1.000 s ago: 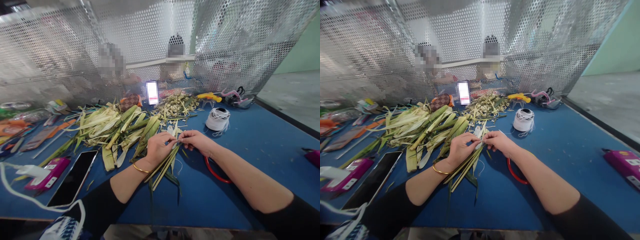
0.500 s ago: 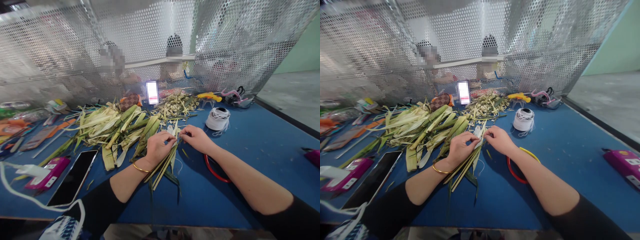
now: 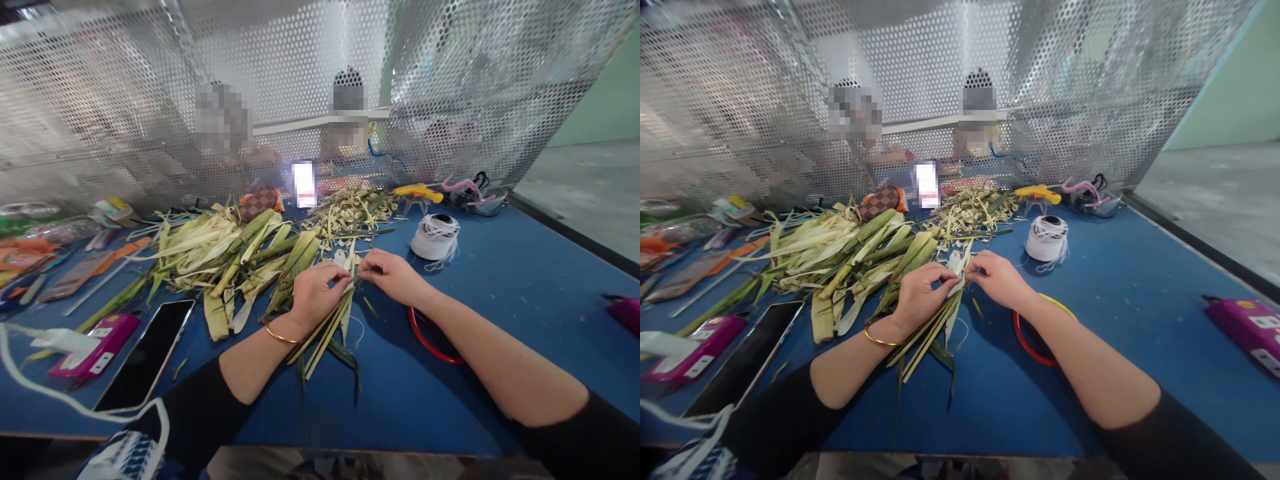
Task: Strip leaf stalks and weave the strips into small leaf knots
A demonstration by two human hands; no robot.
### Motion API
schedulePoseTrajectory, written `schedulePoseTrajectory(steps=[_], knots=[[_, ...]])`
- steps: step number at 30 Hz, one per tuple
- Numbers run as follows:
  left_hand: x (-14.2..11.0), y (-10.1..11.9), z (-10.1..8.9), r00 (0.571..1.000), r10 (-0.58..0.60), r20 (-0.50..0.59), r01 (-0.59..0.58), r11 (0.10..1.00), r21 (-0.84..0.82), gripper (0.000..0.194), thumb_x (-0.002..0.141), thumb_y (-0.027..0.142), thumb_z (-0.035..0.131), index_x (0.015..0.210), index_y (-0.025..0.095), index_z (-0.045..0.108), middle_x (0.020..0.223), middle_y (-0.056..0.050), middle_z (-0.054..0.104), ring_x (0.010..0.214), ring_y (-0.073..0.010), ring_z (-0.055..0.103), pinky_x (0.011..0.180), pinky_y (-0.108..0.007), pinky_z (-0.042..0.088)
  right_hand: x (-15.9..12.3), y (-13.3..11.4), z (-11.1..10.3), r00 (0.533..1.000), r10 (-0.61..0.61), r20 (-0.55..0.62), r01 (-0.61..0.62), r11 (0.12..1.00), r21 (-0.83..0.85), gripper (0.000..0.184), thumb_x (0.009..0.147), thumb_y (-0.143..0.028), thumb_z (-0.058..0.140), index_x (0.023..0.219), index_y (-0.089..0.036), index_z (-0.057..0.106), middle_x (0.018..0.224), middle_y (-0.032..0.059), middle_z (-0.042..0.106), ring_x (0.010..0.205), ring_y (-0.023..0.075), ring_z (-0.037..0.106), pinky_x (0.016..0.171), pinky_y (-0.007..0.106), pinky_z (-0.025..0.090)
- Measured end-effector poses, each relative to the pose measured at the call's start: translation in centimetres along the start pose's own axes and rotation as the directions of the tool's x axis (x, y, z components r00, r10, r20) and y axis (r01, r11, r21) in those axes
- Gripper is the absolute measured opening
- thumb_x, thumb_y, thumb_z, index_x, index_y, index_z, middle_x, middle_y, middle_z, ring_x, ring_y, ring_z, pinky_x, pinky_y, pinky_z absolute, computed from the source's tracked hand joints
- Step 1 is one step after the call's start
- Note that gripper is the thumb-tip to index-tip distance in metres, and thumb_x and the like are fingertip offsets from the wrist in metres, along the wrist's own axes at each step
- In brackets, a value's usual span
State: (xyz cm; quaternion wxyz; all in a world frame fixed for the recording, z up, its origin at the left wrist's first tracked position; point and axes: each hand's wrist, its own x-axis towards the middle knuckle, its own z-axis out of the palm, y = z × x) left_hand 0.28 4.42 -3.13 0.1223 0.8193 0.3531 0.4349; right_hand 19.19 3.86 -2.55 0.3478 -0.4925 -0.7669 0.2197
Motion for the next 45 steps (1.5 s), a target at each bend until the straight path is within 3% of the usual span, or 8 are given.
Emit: schedulePoseTrajectory(steps=[7, 12, 16, 21, 25, 29, 34, 45], knots=[[0.3, -0.3, -0.6, 0.996, -0.038, 0.075, 0.041, 0.999, -0.031, 0.018, 0.086, 0.024, 0.055, 0.077, 0.019, 0.069, 0.080, -0.002, 0.070, 0.077, -0.0141, 0.064, 0.072, -0.024, 0.046, 0.0, -0.1, -1.3, 0.999, -0.012, 0.043, 0.011, 0.999, 0.035, 0.009, 0.075, -0.018, 0.064, 0.068, -0.021, 0.069, 0.076, 0.0022, 0.063, 0.073, 0.0166, 0.059, 0.072, 0.031, 0.044], [0.6, -0.5, -0.9, 0.973, -0.186, 0.140, 0.146, 0.955, 0.258, 0.019, 0.087, 0.025, 0.053, 0.074, 0.018, 0.065, 0.081, -0.003, 0.068, 0.079, -0.0159, 0.061, 0.071, -0.026, 0.042, -0.1, -0.4, -2.6, 0.972, -0.028, 0.235, 0.009, 0.996, 0.085, 0.010, 0.073, -0.022, 0.067, 0.063, -0.021, 0.069, 0.067, -0.0002, 0.059, 0.064, 0.0148, 0.056, 0.065, 0.030, 0.043], [0.8, -0.8, -0.8, 0.921, -0.311, 0.234, 0.171, 0.864, 0.474, 0.020, 0.088, 0.023, 0.048, 0.077, 0.018, 0.063, 0.085, -0.004, 0.067, 0.081, -0.0180, 0.060, 0.070, -0.028, 0.040, -0.2, -1.0, -3.1, 0.938, -0.097, 0.333, 0.010, 0.967, 0.253, 0.014, 0.074, -0.026, 0.068, 0.062, -0.019, 0.067, 0.076, 0.0018, 0.064, 0.073, 0.0158, 0.060, 0.072, 0.032, 0.045], [0.9, -0.9, -0.8, 0.904, -0.319, 0.286, 0.134, 0.844, 0.519, 0.021, 0.088, 0.020, 0.043, 0.077, 0.018, 0.060, 0.084, -0.006, 0.065, 0.080, -0.0185, 0.058, 0.068, -0.029, 0.037, -0.5, -1.9, -1.7, 0.944, -0.099, 0.315, -0.092, 0.837, 0.539, 0.017, 0.077, -0.032, 0.066, 0.067, -0.018, 0.066, 0.090, 0.0064, 0.071, 0.100, 0.0204, 0.062, 0.089, 0.036, 0.044], [1.1, -1.1, -0.9, 0.913, -0.338, 0.227, 0.235, 0.892, 0.386, 0.020, 0.084, 0.019, 0.046, 0.065, 0.018, 0.053, 0.072, -0.003, 0.059, 0.071, -0.0162, 0.053, 0.064, -0.028, 0.035, -0.7, -1.8, -0.1, 0.963, -0.010, 0.268, -0.185, 0.698, 0.692, 0.026, 0.082, -0.042, 0.062, 0.073, -0.017, 0.061, 0.083, 0.0054, 0.071, 0.078, 0.0167, 0.067, 0.078, 0.035, 0.049], [1.5, -1.0, -1.0, 0.881, -0.432, 0.193, 0.445, 0.895, -0.030, 0.021, 0.081, 0.022, 0.048, 0.060, 0.018, 0.049, 0.056, 0.002, 0.049, 0.057, -0.0116, 0.045, 0.058, -0.025, 0.033, -0.4, -1.1, 0.5, 0.975, 0.060, 0.212, -0.191, 0.712, 0.676, 0.030, 0.083, -0.046, 0.060, 0.073, -0.018, 0.058, 0.070, 0.0022, 0.067, 0.068, 0.0146, 0.065, 0.070, 0.032, 0.049], [1.4, -0.7, -0.8, 0.752, -0.450, 0.481, 0.656, 0.447, -0.608, 0.022, 0.082, 0.036, 0.047, 0.069, 0.018, 0.046, 0.063, 0.002, 0.055, 0.043, -0.0061, 0.039, 0.043, -0.020, 0.027, -0.1, -1.2, 0.5, 0.980, 0.028, 0.195, -0.132, 0.827, 0.546, 0.027, 0.086, -0.042, 0.054, 0.071, -0.019, 0.055, 0.068, 0.0002, 0.064, 0.066, 0.0139, 0.061, 0.068, 0.030, 0.048], [1.1, -0.2, 0.0, 0.741, -0.445, 0.502, 0.671, 0.516, -0.533, 0.026, 0.082, 0.033, 0.052, 0.065, 0.018, 0.039, 0.055, 0.006, 0.046, 0.042, -0.0033, 0.032, 0.044, -0.018, 0.024, -0.1, -1.5, 0.7, 0.973, -0.025, 0.228, -0.032, 0.970, 0.242, 0.025, 0.087, -0.032, 0.045, 0.064, -0.022, 0.048, 0.055, -0.0033, 0.058, 0.058, 0.0137, 0.054, 0.062, 0.028, 0.041]])
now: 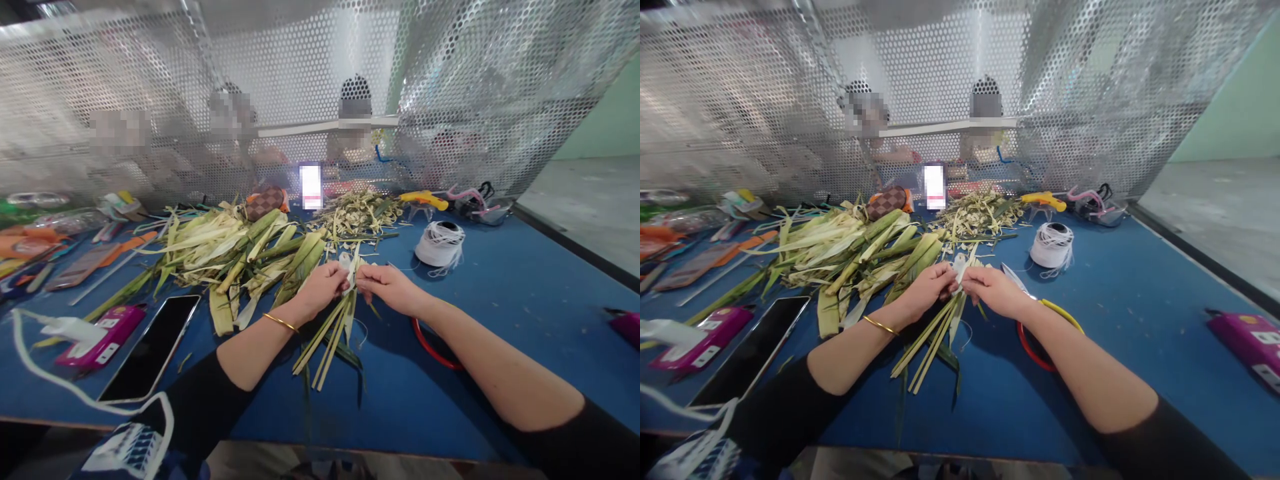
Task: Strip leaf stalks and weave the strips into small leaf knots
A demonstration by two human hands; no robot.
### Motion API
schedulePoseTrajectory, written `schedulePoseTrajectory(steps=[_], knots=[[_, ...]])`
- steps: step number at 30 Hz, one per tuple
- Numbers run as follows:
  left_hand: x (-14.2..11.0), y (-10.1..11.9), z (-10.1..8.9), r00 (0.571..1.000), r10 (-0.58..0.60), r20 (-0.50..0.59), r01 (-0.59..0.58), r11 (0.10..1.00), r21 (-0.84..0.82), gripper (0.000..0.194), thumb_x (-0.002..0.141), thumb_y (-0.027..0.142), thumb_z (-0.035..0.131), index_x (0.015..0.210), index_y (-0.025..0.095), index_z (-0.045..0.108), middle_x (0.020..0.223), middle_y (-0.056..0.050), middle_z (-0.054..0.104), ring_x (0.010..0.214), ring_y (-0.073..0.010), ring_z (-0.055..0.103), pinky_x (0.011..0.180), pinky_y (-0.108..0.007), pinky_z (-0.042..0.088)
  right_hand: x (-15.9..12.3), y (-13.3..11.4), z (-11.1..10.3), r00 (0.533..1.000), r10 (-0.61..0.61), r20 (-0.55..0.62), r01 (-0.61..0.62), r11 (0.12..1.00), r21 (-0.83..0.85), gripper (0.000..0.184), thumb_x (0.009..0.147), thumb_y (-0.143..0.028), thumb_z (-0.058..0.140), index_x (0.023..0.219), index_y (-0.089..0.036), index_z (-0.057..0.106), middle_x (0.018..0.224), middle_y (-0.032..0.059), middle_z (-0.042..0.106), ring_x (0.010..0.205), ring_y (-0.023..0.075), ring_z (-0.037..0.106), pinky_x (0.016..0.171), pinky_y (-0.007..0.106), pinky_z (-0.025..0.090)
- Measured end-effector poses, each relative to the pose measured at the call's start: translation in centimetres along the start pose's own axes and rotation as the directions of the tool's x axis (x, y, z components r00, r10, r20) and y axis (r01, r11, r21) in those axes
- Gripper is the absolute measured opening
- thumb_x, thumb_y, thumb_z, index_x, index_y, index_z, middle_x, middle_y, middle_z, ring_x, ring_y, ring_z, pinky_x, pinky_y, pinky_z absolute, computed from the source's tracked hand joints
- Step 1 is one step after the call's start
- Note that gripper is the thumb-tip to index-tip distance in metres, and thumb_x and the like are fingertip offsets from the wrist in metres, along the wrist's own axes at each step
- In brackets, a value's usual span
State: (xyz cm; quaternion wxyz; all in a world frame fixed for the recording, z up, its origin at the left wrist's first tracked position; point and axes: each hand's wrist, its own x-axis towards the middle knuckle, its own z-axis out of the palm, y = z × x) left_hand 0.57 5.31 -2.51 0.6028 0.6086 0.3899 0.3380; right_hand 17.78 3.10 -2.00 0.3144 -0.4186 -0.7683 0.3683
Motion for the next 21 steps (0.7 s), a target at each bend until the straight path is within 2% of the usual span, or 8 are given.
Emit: schedulePoseTrajectory(steps=[4, 8, 11, 13, 15, 18, 20, 21], knots=[[0.0, -0.1, 0.0, 0.999, 0.022, -0.038, -0.020, 0.998, 0.068, 0.025, 0.083, 0.031, 0.049, 0.064, 0.018, 0.039, 0.054, 0.006, 0.045, 0.042, -0.0041, 0.032, 0.044, -0.018, 0.024, 0.0, 0.0, 0.1, 0.999, 0.039, -0.011, -0.038, 0.998, 0.046, 0.023, 0.086, -0.032, 0.047, 0.066, -0.021, 0.050, 0.055, -0.0034, 0.058, 0.057, 0.0136, 0.055, 0.062, 0.027, 0.042], [-0.4, 0.0, 0.1, 0.988, 0.119, -0.096, -0.103, 0.982, 0.159, 0.025, 0.084, 0.034, 0.048, 0.066, 0.018, 0.046, 0.059, 0.004, 0.050, 0.048, -0.0068, 0.041, 0.050, -0.020, 0.033, -0.1, -0.1, 0.6, 0.992, 0.110, -0.064, -0.096, 0.977, 0.192, 0.020, 0.086, -0.033, 0.048, 0.069, -0.021, 0.047, 0.057, -0.0046, 0.057, 0.055, 0.0131, 0.058, 0.061, 0.027, 0.044], [-0.7, 0.4, 0.2, 0.957, 0.250, -0.148, -0.201, 0.937, 0.285, 0.022, 0.084, 0.033, 0.048, 0.069, 0.017, 0.052, 0.069, 0.001, 0.055, 0.063, -0.0100, 0.050, 0.062, -0.022, 0.041, -0.2, -0.3, 1.0, 0.987, 0.136, -0.084, -0.103, 0.944, 0.315, 0.012, 0.084, -0.033, 0.051, 0.080, -0.022, 0.047, 0.054, -0.0077, 0.055, 0.053, 0.0132, 0.059, 0.060, 0.028, 0.046], [-0.8, 0.5, 0.2, 0.931, 0.322, -0.170, -0.245, 0.900, 0.361, 0.020, 0.084, 0.030, 0.049, 0.070, 0.017, 0.053, 0.076, 0.000, 0.057, 0.072, -0.0114, 0.052, 0.070, -0.023, 0.042, -0.2, -0.5, 1.2, 0.991, 0.123, -0.060, -0.097, 0.940, 0.328, 0.012, 0.083, -0.032, 0.053, 0.088, -0.021, 0.050, 0.054, -0.0074, 0.056, 0.055, 0.0135, 0.060, 0.063, 0.029, 0.047], [-0.8, 0.6, 0.2, 0.921, 0.341, -0.189, -0.250, 0.889, 0.384, 0.019, 0.084, 0.028, 0.049, 0.069, 0.017, 0.054, 0.079, 0.000, 0.058, 0.076, -0.0122, 0.053, 0.074, -0.024, 0.043, -0.2, -0.7, 1.4, 0.995, 0.103, -0.017, -0.093, 0.949, 0.301, 0.012, 0.083, -0.032, 0.054, 0.085, -0.021, 0.054, 0.054, -0.0060, 0.058, 0.057, 0.0134, 0.060, 0.066, 0.029, 0.048], [-0.9, 0.7, 0.3, 0.934, 0.283, -0.220, -0.210, 0.929, 0.306, 0.021, 0.084, 0.032, 0.052, 0.069, 0.017, 0.053, 0.078, -0.001, 0.057, 0.077, -0.0125, 0.054, 0.074, -0.025, 0.044, -0.3, -1.0, 1.5, 0.994, 0.109, -0.024, -0.096, 0.948, 0.304, 0.019, 0.082, -0.036, 0.056, 0.071, -0.021, 0.053, 0.055, -0.0043, 0.058, 0.057, 0.0131, 0.058, 0.065, 0.029, 0.047], [-1.2, 0.9, 0.5, 0.970, 0.149, -0.193, -0.119, 0.980, 0.161, 0.025, 0.082, 0.040, 0.057, 0.074, 0.017, 0.053, 0.076, 0.000, 0.057, 0.072, -0.0122, 0.055, 0.068, -0.025, 0.046, -0.3, -1.2, 1.3, 0.986, 0.128, -0.108, -0.083, 0.934, 0.348, 0.024, 0.082, -0.038, 0.057, 0.067, -0.021, 0.052, 0.056, -0.0040, 0.057, 0.058, 0.0127, 0.056, 0.065, 0.028, 0.046], [-1.4, 1.0, 0.7, 0.989, 0.052, -0.140, -0.043, 0.997, 0.067, 0.028, 0.079, 0.043, 0.061, 0.078, 0.017, 0.053, 0.076, 0.000, 0.058, 0.070, -0.0119, 0.056, 0.066, -0.026, 0.047, -0.3, -1.3, 1.2, 0.978, 0.136, -0.159, -0.068, 0.925, 0.373, 0.025, 0.081, -0.040, 0.057, 0.067, -0.020, 0.052, 0.057, -0.0040, 0.056, 0.059, 0.0125, 0.056, 0.065, 0.028, 0.046]])
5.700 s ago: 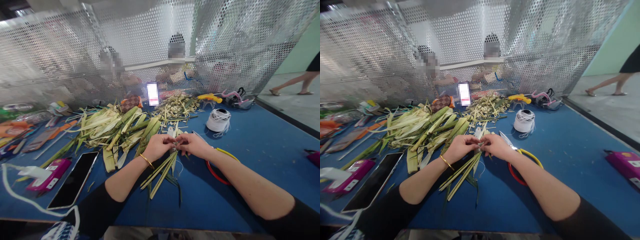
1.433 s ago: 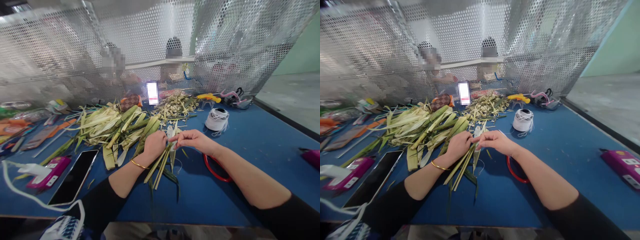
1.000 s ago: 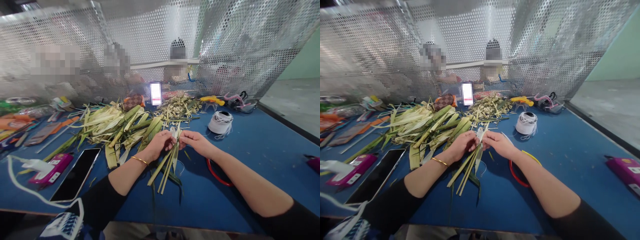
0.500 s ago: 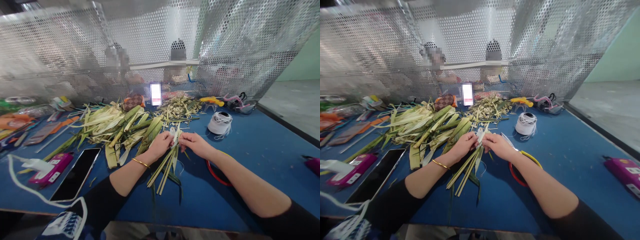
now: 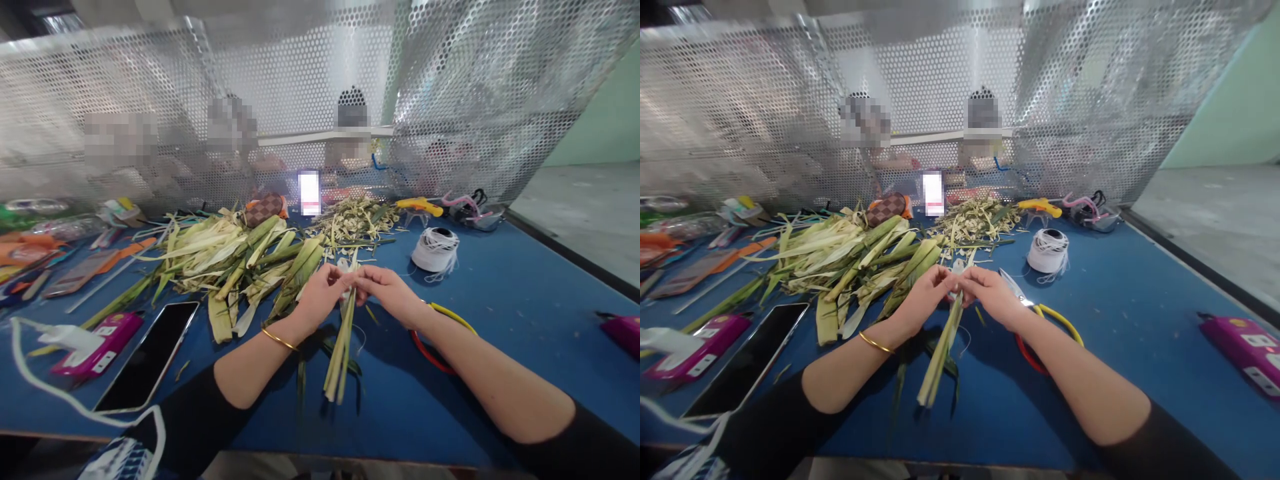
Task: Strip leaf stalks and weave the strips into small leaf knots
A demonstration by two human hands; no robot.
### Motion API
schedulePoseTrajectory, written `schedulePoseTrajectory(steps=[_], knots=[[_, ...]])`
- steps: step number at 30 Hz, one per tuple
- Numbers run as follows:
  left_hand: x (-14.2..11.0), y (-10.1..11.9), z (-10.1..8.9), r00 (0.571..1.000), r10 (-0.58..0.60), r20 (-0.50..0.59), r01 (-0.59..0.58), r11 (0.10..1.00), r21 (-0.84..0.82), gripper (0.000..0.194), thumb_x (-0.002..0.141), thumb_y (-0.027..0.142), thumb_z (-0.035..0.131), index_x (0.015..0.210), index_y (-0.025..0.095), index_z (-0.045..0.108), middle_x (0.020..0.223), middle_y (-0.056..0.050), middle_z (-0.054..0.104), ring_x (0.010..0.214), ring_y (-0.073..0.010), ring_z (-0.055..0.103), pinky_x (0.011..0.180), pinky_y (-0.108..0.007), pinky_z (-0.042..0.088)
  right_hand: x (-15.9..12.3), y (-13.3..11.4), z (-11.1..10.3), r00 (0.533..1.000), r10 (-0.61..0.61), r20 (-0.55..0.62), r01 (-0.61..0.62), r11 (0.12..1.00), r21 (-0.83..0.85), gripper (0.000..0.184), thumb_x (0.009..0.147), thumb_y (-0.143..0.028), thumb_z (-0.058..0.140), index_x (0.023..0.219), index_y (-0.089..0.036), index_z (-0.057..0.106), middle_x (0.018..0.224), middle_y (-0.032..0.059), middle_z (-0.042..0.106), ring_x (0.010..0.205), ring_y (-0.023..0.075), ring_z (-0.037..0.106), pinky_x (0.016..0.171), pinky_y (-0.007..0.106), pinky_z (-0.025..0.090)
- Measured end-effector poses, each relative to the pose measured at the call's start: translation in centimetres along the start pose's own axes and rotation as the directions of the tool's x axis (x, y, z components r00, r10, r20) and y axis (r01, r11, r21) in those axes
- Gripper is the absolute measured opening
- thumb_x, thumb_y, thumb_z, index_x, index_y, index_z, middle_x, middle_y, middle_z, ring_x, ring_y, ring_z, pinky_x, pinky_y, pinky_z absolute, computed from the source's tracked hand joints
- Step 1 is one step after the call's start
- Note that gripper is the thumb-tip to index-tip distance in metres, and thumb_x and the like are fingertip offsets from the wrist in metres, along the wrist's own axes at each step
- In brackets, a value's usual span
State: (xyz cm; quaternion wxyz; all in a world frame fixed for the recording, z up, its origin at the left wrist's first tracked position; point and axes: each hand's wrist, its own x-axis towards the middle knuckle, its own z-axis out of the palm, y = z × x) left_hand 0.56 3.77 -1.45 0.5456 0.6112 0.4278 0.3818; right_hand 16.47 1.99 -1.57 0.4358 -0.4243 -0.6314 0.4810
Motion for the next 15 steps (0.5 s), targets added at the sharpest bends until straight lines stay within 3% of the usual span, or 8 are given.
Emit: schedulePoseTrajectory(steps=[2, 4, 10, 15], knots=[[-0.5, 0.4, 0.2, 0.967, -0.180, 0.179, 0.207, 0.967, -0.145, 0.034, 0.072, 0.044, 0.070, 0.086, 0.016, 0.054, 0.077, -0.001, 0.060, 0.065, -0.0113, 0.058, 0.064, -0.027, 0.049, 0.0, -0.3, -0.3, 0.996, -0.016, -0.083, 0.022, 0.998, 0.062, 0.026, 0.080, -0.042, 0.059, 0.068, -0.020, 0.054, 0.058, -0.0043, 0.054, 0.059, 0.0120, 0.053, 0.065, 0.028, 0.045], [-1.0, 1.0, 0.4, 0.924, -0.245, 0.293, 0.325, 0.907, -0.267, 0.034, 0.070, 0.038, 0.074, 0.088, 0.016, 0.056, 0.074, 0.000, 0.059, 0.059, -0.0096, 0.058, 0.062, -0.026, 0.049, 0.0, -0.6, -0.6, 0.992, -0.020, -0.124, 0.036, 0.991, 0.128, 0.027, 0.079, -0.045, 0.060, 0.070, -0.020, 0.055, 0.058, -0.0045, 0.052, 0.059, 0.0119, 0.052, 0.065, 0.028, 0.045], [-1.0, 2.4, 0.1, 0.941, -0.265, 0.212, 0.333, 0.837, -0.433, 0.017, 0.073, 0.021, 0.068, 0.087, 0.014, 0.061, 0.062, 0.005, 0.045, 0.045, -0.0024, 0.039, 0.041, -0.016, 0.029, 0.2, -0.5, -0.9, 0.984, -0.007, -0.175, 0.057, 0.957, 0.285, 0.030, 0.075, -0.048, 0.066, 0.073, -0.020, 0.057, 0.062, -0.0032, 0.056, 0.063, 0.0127, 0.056, 0.070, 0.030, 0.048], [-1.0, 2.7, -0.4, 0.960, -0.237, 0.149, 0.275, 0.893, -0.355, 0.028, 0.070, 0.036, 0.072, 0.086, 0.015, 0.063, 0.054, 0.009, 0.035, 0.040, -0.0007, 0.020, 0.038, -0.017, 0.011, 0.1, -0.3, -0.1, 0.993, -0.025, -0.117, 0.053, 0.967, 0.250, 0.029, 0.078, -0.048, 0.063, 0.075, -0.020, 0.057, 0.070, -0.0002, 0.062, 0.071, 0.0151, 0.063, 0.078, 0.034, 0.050]])
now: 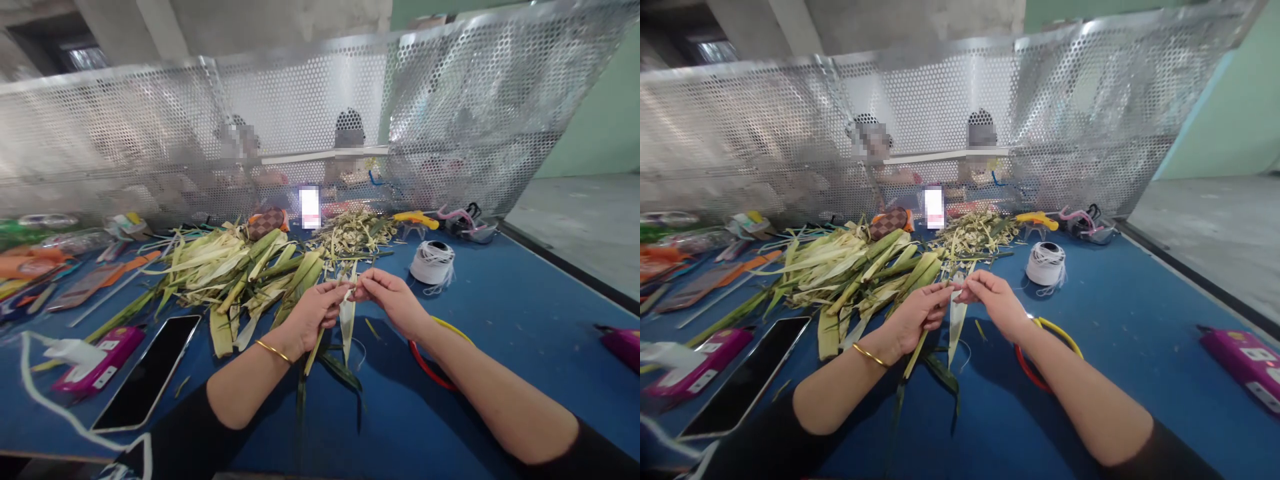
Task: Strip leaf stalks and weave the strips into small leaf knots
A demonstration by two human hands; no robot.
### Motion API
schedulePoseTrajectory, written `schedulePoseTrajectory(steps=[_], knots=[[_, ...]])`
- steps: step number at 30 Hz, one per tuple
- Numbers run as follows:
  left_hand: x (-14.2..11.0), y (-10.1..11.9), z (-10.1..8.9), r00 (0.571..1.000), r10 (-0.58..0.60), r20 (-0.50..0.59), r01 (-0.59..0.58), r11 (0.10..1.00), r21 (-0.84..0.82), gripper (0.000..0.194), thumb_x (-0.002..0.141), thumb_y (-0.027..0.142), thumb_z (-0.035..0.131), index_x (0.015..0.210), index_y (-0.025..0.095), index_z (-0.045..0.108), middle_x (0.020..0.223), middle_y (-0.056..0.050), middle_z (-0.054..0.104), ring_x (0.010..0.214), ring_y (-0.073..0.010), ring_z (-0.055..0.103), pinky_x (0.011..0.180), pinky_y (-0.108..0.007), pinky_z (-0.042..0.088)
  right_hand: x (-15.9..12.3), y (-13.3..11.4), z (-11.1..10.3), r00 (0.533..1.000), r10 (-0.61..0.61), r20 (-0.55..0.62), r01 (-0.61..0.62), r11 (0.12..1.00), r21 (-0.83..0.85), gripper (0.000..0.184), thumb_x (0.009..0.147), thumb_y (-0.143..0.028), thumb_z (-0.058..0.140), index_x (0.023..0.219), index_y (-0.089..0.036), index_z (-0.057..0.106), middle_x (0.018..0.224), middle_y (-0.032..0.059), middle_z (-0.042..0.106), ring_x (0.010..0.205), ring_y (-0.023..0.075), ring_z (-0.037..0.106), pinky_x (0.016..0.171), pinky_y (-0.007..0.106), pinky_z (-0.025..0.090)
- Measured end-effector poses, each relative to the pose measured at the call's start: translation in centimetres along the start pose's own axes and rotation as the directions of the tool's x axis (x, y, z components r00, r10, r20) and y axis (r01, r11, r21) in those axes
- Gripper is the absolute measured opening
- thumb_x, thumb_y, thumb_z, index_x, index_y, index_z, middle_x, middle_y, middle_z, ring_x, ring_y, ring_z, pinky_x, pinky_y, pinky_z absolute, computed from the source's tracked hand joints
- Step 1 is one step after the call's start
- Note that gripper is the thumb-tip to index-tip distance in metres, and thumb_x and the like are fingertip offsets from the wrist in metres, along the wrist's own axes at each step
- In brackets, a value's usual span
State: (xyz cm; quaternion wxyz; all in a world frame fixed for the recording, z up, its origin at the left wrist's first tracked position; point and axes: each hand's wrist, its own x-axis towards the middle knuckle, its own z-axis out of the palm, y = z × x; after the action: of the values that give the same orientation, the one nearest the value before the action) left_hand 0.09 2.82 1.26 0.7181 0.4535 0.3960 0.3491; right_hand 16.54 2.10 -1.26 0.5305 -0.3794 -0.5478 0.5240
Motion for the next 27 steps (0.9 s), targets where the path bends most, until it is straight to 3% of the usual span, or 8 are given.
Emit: schedulePoseTrajectory(steps=[7, 9, 12, 14, 16, 19, 23, 27], knots=[[0.0, -0.1, -0.3, 0.987, 0.059, -0.146, -0.042, 0.992, 0.117, 0.031, 0.066, 0.043, 0.074, 0.075, 0.017, 0.058, 0.045, 0.010, 0.031, 0.037, -0.0025, 0.019, 0.039, -0.020, 0.009, -1.0, -0.6, 1.1, 0.984, -0.105, 0.147, 0.150, 0.930, -0.337, 0.019, 0.086, -0.038, 0.053, 0.080, -0.022, 0.059, 0.081, 0.0019, 0.069, 0.081, 0.0175, 0.064, 0.080, 0.034, 0.049], [0.0, 0.1, -0.4, 0.981, 0.081, -0.177, -0.051, 0.985, 0.166, 0.026, 0.067, 0.039, 0.071, 0.074, 0.017, 0.059, 0.043, 0.010, 0.030, 0.037, -0.0034, 0.019, 0.040, -0.021, 0.011, -1.3, -0.9, 1.1, 0.975, -0.079, 0.206, 0.155, 0.908, -0.388, 0.020, 0.087, -0.038, 0.052, 0.079, -0.022, 0.060, 0.072, 0.0005, 0.068, 0.072, 0.0162, 0.063, 0.072, 0.030, 0.049], [-0.3, 0.4, -0.3, 0.970, 0.154, -0.190, -0.093, 0.951, 0.293, 0.020, 0.068, 0.035, 0.069, 0.069, 0.016, 0.061, 0.043, 0.010, 0.031, 0.039, -0.0044, 0.021, 0.042, -0.022, 0.016, -1.2, -1.4, 0.5, 0.996, -0.032, 0.086, 0.063, 0.919, -0.389, 0.027, 0.086, -0.045, 0.050, 0.077, -0.022, 0.060, 0.044, -0.0060, 0.050, 0.040, 0.0115, 0.047, 0.045, 0.025, 0.038], [-0.6, 0.4, -0.1, 0.966, 0.202, -0.158, -0.125, 0.909, 0.398, 0.018, 0.068, 0.032, 0.068, 0.065, 0.015, 0.063, 0.046, 0.008, 0.038, 0.043, -0.0052, 0.027, 0.046, -0.022, 0.021, -0.9, -1.8, -0.1, 0.991, -0.076, -0.112, 0.032, 0.936, -0.350, 0.031, 0.083, -0.050, 0.052, 0.077, -0.021, 0.061, 0.045, -0.0067, 0.046, 0.036, 0.0094, 0.040, 0.040, 0.024, 0.031], [-0.8, 0.2, 0.2, 0.968, 0.231, -0.100, -0.151, 0.851, 0.503, 0.017, 0.067, 0.031, 0.067, 0.064, 0.014, 0.065, 0.051, 0.006, 0.044, 0.049, -0.0067, 0.033, 0.051, -0.022, 0.026, -0.5, -2.3, -0.6, 0.970, -0.101, -0.223, 0.027, 0.949, -0.313, 0.030, 0.078, -0.050, 0.058, 0.081, -0.020, 0.063, 0.053, -0.0044, 0.051, 0.043, 0.0099, 0.044, 0.043, 0.024, 0.032], [-1.0, -0.6, 0.5, 0.977, 0.210, -0.023, -0.150, 0.765, 0.626, 0.018, 0.065, 0.031, 0.067, 0.061, 0.014, 0.066, 0.051, 0.005, 0.044, 0.053, -0.0090, 0.036, 0.054, -0.023, 0.028, -0.2, -2.6, -0.8, 0.991, -0.004, -0.133, -0.035, 0.958, -0.285, 0.029, 0.071, -0.046, 0.066, 0.083, -0.020, 0.065, 0.054, -0.0041, 0.051, 0.049, 0.0109, 0.045, 0.047, 0.025, 0.034], [-0.7, -1.2, 0.3, 0.989, 0.142, 0.038, -0.127, 0.686, 0.716, 0.016, 0.064, 0.030, 0.066, 0.059, 0.015, 0.066, 0.048, 0.005, 0.041, 0.052, -0.0100, 0.036, 0.052, -0.023, 0.026, -0.2, -2.3, -0.5, 0.996, 0.080, 0.031, -0.064, 0.934, -0.351, 0.025, 0.064, -0.041, 0.071, 0.063, -0.018, 0.062, 0.054, -0.0043, 0.051, 0.049, 0.0091, 0.042, 0.048, 0.024, 0.033], [-0.5, -1.2, 0.1, 0.991, 0.125, 0.038, -0.109, 0.629, 0.770, 0.018, 0.064, 0.032, 0.065, 0.058, 0.015, 0.065, 0.048, 0.005, 0.041, 0.052, -0.0101, 0.035, 0.051, -0.024, 0.025, -0.3, -1.9, -0.7, 0.998, 0.022, -0.055, -0.043, 0.905, -0.422, 0.027, 0.067, -0.042, 0.068, 0.059, -0.018, 0.059, 0.051, -0.0050, 0.049, 0.048, 0.0087, 0.041, 0.048, 0.024, 0.032]])
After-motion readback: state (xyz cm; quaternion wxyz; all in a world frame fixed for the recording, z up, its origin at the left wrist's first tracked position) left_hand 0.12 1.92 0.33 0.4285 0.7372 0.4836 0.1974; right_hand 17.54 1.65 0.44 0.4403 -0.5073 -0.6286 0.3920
